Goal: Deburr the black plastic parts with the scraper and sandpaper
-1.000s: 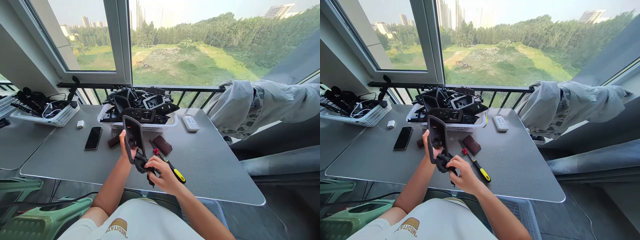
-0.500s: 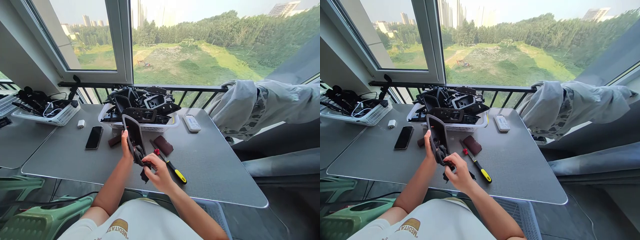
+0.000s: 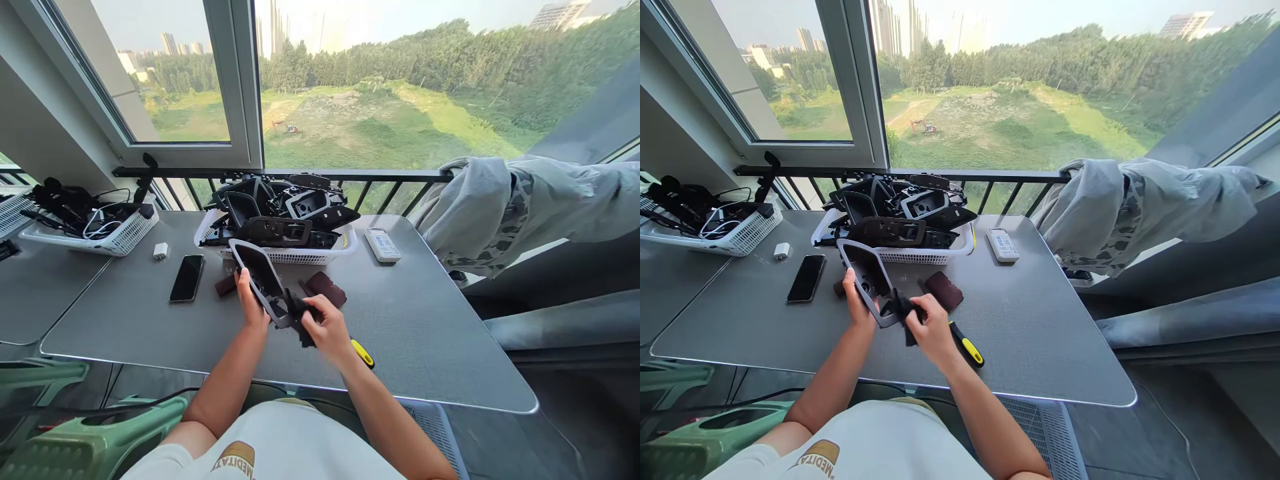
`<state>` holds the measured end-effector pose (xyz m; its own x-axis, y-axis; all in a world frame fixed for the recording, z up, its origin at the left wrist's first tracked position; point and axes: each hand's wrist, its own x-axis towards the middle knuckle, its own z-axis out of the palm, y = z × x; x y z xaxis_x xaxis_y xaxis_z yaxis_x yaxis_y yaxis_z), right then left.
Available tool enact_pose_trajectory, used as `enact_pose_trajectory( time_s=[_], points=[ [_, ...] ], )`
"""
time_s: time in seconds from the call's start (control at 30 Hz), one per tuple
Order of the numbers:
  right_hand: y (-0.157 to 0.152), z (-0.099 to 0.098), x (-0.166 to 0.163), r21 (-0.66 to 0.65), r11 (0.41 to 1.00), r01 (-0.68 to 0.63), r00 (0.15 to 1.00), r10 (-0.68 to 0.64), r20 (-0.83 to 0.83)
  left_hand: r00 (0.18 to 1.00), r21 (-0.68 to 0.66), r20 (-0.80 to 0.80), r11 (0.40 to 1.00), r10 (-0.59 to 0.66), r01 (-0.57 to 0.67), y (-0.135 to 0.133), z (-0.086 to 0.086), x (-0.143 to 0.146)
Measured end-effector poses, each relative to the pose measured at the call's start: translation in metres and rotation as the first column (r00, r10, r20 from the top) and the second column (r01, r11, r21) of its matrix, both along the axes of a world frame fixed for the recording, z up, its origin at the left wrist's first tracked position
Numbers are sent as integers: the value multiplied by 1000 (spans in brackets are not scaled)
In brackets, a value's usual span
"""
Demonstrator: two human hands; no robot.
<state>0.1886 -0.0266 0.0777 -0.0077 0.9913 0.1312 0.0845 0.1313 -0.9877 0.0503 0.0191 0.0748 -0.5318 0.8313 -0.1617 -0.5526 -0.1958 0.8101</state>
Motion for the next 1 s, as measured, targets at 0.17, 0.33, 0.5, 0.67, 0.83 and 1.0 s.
enact_pose_trajectory(
  time_s=[0.17,0.33,0.5,0.67,0.83,1.0],
  points=[
    [13,-1,13,-115,993,-30,978,5,-208,980,54,-185,995,-75,86,-9,3,9],
    [-4,3,-12,-154,972,-178,929,114,-352,875,-28,-438,976,-207,217,-21,0,21],
    [-4,2,-6,-195,955,-224,848,92,-521,905,37,-283,939,-319,342,-21,3,14],
    [6,0,14,-304,894,-330,762,62,-645,810,30,-74,811,-581,585,-21,14,2],
    [14,-2,15,-317,942,-106,819,-98,-566,831,40,-169,838,-531,544,-23,21,6],
    [31,-10,21,-264,961,85,813,-219,-539,824,26,-340,872,-453,489,-25,19,4]
  ],
)
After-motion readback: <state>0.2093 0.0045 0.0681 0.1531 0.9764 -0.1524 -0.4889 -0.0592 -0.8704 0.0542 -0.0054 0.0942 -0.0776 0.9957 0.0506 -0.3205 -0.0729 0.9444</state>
